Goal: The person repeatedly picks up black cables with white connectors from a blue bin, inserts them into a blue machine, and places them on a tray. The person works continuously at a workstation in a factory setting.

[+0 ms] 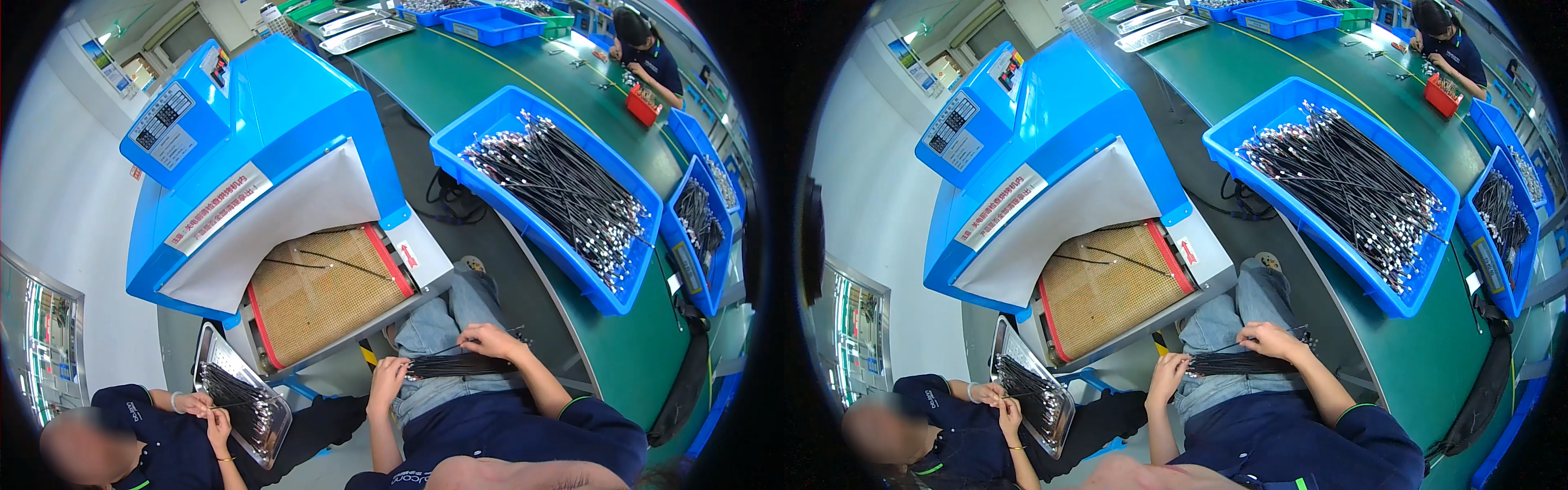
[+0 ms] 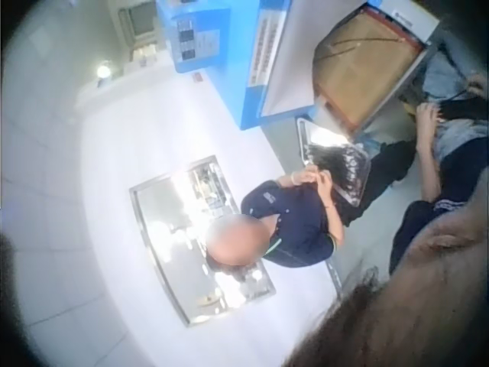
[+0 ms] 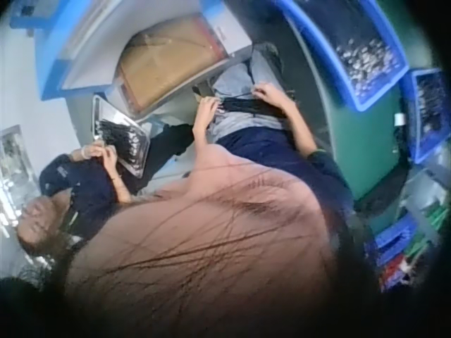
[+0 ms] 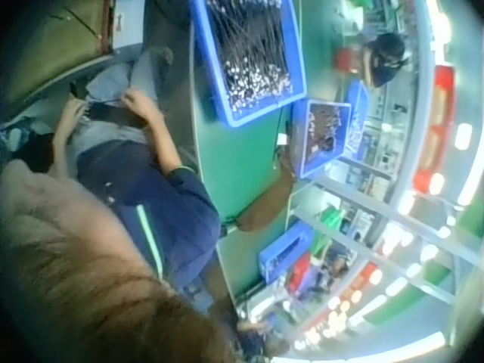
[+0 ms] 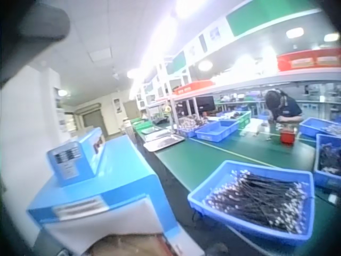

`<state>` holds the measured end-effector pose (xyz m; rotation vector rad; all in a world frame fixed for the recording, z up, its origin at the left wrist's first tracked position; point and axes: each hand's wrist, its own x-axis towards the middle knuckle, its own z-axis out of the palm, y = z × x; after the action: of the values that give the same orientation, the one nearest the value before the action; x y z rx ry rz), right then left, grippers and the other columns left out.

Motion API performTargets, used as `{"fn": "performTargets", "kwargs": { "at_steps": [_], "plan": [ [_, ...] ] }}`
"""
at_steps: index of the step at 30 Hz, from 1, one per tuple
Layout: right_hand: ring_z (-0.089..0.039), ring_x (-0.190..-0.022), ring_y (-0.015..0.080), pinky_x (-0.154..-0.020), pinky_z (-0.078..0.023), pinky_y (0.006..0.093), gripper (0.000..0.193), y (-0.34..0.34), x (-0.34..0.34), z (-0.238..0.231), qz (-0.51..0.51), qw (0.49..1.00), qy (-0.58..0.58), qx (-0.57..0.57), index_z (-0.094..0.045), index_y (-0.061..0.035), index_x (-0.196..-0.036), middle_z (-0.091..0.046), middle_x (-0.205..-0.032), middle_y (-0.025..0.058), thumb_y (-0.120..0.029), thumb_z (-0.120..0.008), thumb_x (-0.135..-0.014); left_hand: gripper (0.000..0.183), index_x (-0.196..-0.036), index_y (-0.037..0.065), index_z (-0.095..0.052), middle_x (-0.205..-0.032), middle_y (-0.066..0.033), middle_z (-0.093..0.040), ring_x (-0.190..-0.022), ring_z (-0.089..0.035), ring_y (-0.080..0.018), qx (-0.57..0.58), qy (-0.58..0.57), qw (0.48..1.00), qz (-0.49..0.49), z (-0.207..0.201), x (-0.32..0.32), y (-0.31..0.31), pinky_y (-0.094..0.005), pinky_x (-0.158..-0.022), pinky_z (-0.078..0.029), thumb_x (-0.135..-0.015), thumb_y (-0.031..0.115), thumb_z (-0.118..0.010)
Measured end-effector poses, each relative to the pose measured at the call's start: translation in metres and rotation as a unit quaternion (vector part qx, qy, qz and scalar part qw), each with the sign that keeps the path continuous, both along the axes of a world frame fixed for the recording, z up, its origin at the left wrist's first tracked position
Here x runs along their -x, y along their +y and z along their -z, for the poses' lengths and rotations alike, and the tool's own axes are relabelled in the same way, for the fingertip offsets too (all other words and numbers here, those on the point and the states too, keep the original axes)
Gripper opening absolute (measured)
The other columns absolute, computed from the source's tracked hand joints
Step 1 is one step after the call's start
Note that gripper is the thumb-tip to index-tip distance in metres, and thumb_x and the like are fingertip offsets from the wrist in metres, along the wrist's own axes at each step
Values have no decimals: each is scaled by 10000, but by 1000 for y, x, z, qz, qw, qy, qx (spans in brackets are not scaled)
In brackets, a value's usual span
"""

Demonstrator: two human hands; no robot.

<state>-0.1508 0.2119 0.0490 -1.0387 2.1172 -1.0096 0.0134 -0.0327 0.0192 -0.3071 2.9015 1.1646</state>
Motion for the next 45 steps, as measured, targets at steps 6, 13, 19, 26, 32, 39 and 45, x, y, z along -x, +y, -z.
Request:
{"fn": "performTargets", "kwargs": {
  "at_steps": [6,13,19,26,32,39,45],
  "plan": [
    [-619,-903,304,-801,-482,396,173,1,-2,-5,4,1000,13,-19,-674,-102,-989,-636,-990,86,-165,-599,-847,163,-969,47,-655,-965,-120,-613,-932,-558,-315,-15,17,999,-26,-1,2,5,-390,-833,-445,-862,158,-602],
    [-619,-898,303,-802,-480,398,190,1,-1,-9,1,1000,4,-22,-673,-108,-1010,-631,-1003,89,-172,-589,-853,121,-899,45,-637,-956,-118,-609,-920,-561,-293,-3,47,999,-17,-5,3,4,-383,-842,-435,-836,148,-635],
    [-620,-882,303,-788,-485,396,187,-4,-3,-8,-21,1000,10,11,-666,-105,-1013,-638,-984,87,-177,-587,-859,133,-911,31,-611,-861,-112,-620,-836,-590,-286,-88,11,995,-39,-17,8,9,-372,-758,-468,-858,153,-618],
    [-634,-854,259,-735,-513,350,157,-32,-10,-15,-55,988,99,104,-672,-66,-961,-658,-924,68,-114,-643,-814,125,-913,-15,-605,-836,-119,-630,-714,-647,-185,-111,32,993,10,-37,29,26,-287,-626,-503,-895,106,-575],
    [-627,-781,258,-656,-510,360,154,-35,-10,-35,-26,981,119,150,-660,-95,-936,-621,-873,52,-141,-663,-789,125,-928,-30,-614,-832,-119,-660,-729,-675,-173,-178,32,984,11,-57,41,31,-270,-627,-511,-899,82,-566],
    [-628,-734,228,-614,-503,342,105,-35,-13,-33,12,972,157,175,-659,-86,-865,-622,-831,33,-161,-668,-791,113,-894,-13,-640,-769,-78,-658,-722,-654,-153,-180,38,983,8,-64,39,35,-265,-577,-501,-864,95,-629],
    [-626,-731,233,-611,-500,343,105,-35,-13,-42,-11,978,139,157,-656,-86,-865,-619,-817,40,-165,-667,-797,112,-828,19,-655,-765,-84,-643,-707,-615,-225,21,195,979,61,-72,42,35,-318,-606,-499,-756,80,-714]
  ]
}}
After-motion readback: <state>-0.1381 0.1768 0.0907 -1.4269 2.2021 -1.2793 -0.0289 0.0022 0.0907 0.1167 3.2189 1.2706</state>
